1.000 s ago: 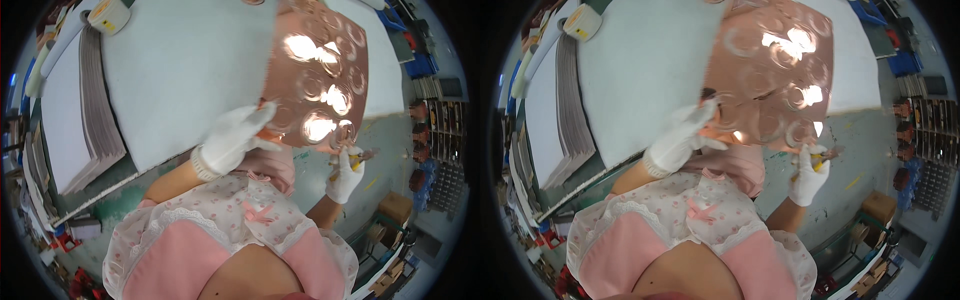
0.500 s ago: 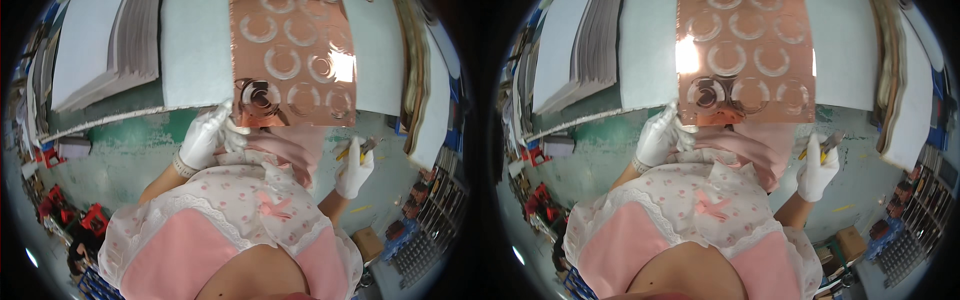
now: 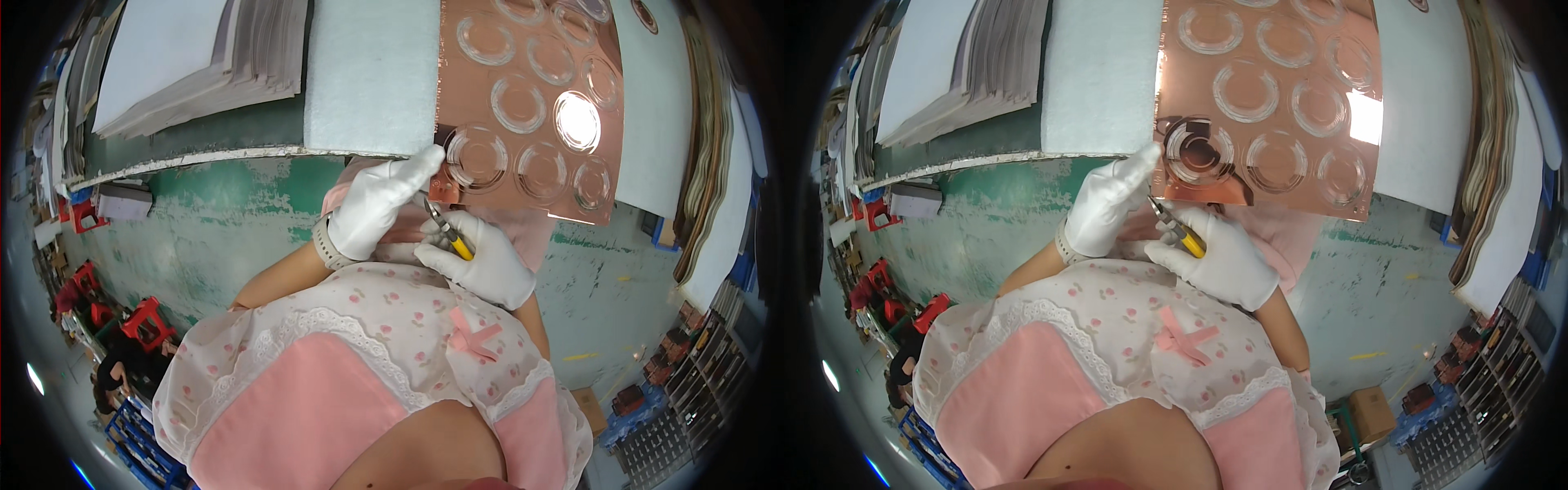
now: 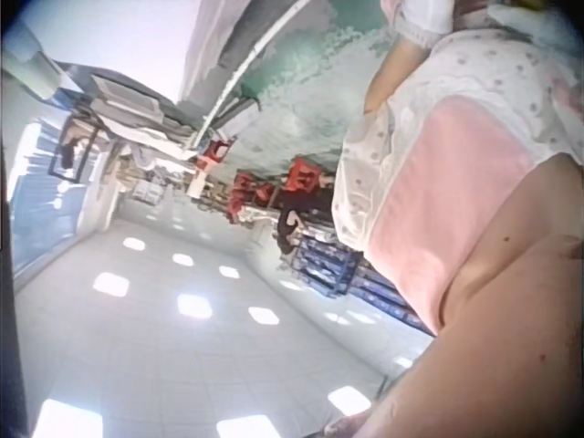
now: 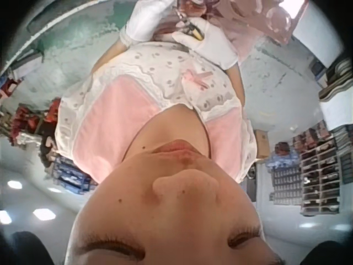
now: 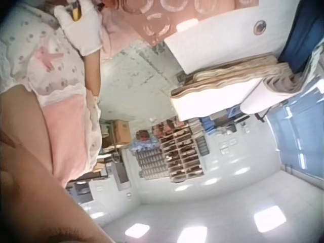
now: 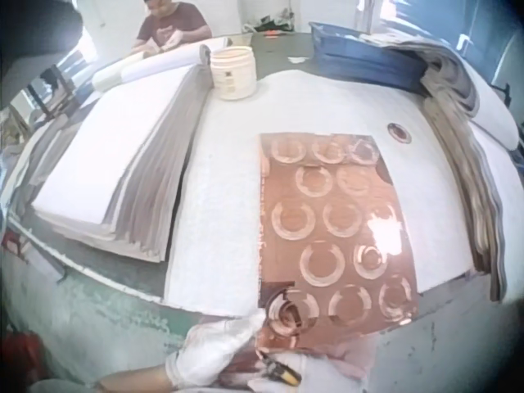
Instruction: The person uses pliers to cut circular shapes from a copper-colored foil sheet. They repeatedly lift the sheet, cut a circle, and place the sheet back down on a stack of white paper.
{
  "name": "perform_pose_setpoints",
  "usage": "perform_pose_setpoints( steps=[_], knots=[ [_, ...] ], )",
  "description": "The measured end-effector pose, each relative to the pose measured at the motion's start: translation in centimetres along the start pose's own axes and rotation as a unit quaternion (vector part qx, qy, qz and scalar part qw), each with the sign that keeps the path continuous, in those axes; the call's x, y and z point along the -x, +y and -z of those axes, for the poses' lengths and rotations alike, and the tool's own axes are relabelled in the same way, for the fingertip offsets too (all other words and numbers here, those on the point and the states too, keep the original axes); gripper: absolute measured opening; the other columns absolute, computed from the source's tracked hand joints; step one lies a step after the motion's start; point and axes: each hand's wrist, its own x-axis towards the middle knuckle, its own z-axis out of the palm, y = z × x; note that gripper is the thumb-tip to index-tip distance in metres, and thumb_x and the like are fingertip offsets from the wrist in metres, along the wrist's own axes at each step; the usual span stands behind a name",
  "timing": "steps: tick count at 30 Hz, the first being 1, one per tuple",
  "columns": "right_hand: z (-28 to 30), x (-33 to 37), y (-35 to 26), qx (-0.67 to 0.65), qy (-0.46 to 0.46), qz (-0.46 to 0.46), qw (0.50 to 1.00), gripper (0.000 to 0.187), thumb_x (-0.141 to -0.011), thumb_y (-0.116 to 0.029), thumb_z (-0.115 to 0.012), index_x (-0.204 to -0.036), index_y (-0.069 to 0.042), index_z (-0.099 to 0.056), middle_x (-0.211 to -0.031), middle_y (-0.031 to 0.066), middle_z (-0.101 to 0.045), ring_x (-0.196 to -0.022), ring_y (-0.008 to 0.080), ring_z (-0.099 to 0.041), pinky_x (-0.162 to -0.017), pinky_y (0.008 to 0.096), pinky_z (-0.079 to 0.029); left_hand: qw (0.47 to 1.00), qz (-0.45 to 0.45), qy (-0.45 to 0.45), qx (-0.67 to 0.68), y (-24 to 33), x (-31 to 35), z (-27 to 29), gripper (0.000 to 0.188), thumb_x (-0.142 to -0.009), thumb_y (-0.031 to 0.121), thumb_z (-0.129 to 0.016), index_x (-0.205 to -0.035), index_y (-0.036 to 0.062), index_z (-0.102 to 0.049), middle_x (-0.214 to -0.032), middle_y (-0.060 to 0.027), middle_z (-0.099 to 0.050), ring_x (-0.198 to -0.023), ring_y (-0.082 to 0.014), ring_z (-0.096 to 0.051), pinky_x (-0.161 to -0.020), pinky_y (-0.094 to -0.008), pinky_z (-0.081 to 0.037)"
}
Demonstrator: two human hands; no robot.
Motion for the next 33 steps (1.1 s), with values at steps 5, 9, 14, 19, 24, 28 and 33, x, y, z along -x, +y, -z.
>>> perform_pose_setpoints(
  steps=[5,9,14,19,24,28,33],
  knots=[
    [0.3,-0.5,-0.3,0.008,0.013,-0.019,1.0,0.037,-0.077,-0.026,-0.069,-0.099,0.001,-0.059,-0.085,0.0065,-0.062,-0.077,0.0097,-0.057,-0.071,0.0232,-0.046,0.985,0.149,0.013,0.08,2.5,-0.3,-0.8,0.027,-0.085,0.028,-0.061,-0.09,0.0021,-0.066,-0.078,0.0042,-0.059,-0.07,0.0004,-0.049,-0.062,-0.0163,-0.04],
    [0.7,-0.5,-1.1,0.033,0.009,-0.025,0.999,0.035,-0.077,-0.026,-0.07,-0.096,0.001,-0.06,-0.079,0.0057,-0.063,-0.072,0.0082,-0.056,-0.068,0.0233,-0.046,0.986,0.145,0.022,0.083,2.3,-0.4,-0.9,0.025,-0.084,0.027,-0.063,-0.086,0.0026,-0.066,-0.079,0.0023,-0.06,-0.07,-0.0018,-0.051,-0.063,-0.0183,-0.042],
    [1.0,-0.5,-1.3,0.041,-0.004,-0.018,0.999,0.032,-0.077,-0.026,-0.07,-0.092,0.001,-0.061,-0.075,0.004,-0.062,-0.068,0.0066,-0.054,-0.064,0.0227,-0.045,1.0,0.02,0.017,0.001,-0.8,-0.7,-0.1,0.025,-0.084,0.026,-0.063,-0.087,0.0017,-0.066,-0.079,0.0009,-0.06,-0.071,-0.0035,-0.053,-0.065,-0.0197,-0.043],
    [1.1,-0.6,-1.1,0.025,-0.014,-0.025,0.999,0.031,-0.078,-0.025,-0.069,-0.09,0.001,-0.061,-0.07,0.0018,-0.06,-0.065,0.0054,-0.051,-0.06,0.0214,-0.044,0.999,0.047,0.013,0.014,-0.9,-0.9,0.0,0.025,-0.084,0.026,-0.063,-0.086,0.0012,-0.066,-0.075,0.001,-0.061,-0.067,-0.0032,-0.053,-0.061,-0.0192,-0.043],
    [1.0,-0.7,-1.5,-0.029,-0.02,-0.066,0.997,0.028,-0.079,-0.024,-0.068,-0.088,0.001,-0.062,-0.067,0.0,-0.057,-0.06,0.0041,-0.049,-0.055,0.0202,-0.042,0.997,0.064,0.021,0.02,-0.4,-0.6,-0.2,0.023,-0.084,0.025,-0.063,-0.084,0.0018,-0.067,-0.073,0.0016,-0.061,-0.064,-0.0026,-0.052,-0.059,-0.0186,-0.043],
    [1.0,-0.8,-0.7,-0.001,-0.006,-0.02,1.0,0.026,-0.08,-0.024,-0.067,-0.087,0.001,-0.062,-0.066,-0.0009,-0.057,-0.059,0.0036,-0.049,-0.053,0.0196,-0.041,0.998,0.044,0.022,0.024,-0.4,-0.6,-0.3,0.023,-0.084,0.024,-0.063,-0.087,0.0016,-0.067,-0.08,0.0005,-0.063,-0.071,-0.003,-0.054,-0.065,-0.0191,-0.044],
    [1.0,-0.6,-1.9,-0.032,-0.014,-0.073,0.997,0.025,-0.08,-0.023,-0.067,-0.088,0.001,-0.063,-0.067,-0.0007,-0.057,-0.058,0.0037,-0.05,-0.053,0.0193,-0.042,0.999,0.034,0.019,0.009,-0.5,-0.6,-0.2,0.023,-0.085,0.023,-0.062,-0.091,0.0006,-0.067,-0.087,-0.0012,-0.064,-0.08,-0.0043,-0.056,-0.074,-0.0198,-0.044]
  ],
)
